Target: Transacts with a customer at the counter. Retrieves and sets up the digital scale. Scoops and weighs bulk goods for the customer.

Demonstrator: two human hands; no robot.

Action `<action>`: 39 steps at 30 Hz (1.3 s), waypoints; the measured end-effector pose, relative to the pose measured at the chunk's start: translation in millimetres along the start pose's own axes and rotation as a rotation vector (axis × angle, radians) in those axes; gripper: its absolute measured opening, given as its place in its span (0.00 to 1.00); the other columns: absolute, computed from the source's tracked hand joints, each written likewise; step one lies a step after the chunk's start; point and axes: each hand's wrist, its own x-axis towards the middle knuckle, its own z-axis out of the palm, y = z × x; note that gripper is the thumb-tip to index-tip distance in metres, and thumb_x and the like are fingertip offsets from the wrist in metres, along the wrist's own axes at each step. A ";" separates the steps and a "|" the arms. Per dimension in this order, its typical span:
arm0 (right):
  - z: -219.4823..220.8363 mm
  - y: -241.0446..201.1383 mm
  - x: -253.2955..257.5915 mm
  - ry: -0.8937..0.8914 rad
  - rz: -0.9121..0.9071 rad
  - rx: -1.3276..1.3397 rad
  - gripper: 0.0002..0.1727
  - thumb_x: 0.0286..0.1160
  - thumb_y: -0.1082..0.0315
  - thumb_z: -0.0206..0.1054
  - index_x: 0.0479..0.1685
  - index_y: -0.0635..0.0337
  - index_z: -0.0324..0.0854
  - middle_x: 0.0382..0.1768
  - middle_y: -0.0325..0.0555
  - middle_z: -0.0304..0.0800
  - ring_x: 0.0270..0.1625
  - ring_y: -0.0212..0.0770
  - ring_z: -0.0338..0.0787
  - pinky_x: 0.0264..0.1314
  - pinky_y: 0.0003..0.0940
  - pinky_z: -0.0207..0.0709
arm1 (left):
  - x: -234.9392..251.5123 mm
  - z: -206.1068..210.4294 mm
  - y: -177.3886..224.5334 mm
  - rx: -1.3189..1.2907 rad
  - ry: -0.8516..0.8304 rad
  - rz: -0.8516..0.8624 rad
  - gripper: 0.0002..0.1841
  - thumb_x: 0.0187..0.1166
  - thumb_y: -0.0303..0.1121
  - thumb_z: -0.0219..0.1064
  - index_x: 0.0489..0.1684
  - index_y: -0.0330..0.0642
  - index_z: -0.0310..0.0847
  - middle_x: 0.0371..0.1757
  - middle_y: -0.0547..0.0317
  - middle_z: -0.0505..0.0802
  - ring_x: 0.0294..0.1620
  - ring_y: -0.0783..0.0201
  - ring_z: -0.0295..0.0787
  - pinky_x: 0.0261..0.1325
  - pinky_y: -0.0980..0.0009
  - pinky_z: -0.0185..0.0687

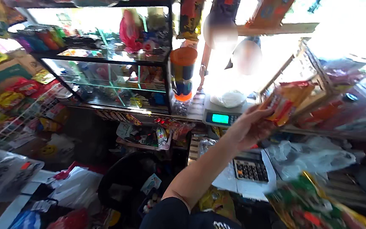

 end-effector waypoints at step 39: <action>211.8 -8.6 370.5 0.017 -0.160 -0.925 0.35 0.77 0.71 0.62 0.86 0.62 0.59 0.57 0.64 0.87 0.57 0.56 0.89 0.61 0.56 0.82 | 166.2 -78.7 110.5 1.031 -0.048 0.444 0.41 0.81 0.22 0.62 0.91 0.33 0.38 0.79 0.37 0.75 0.74 0.57 0.80 0.75 0.60 0.79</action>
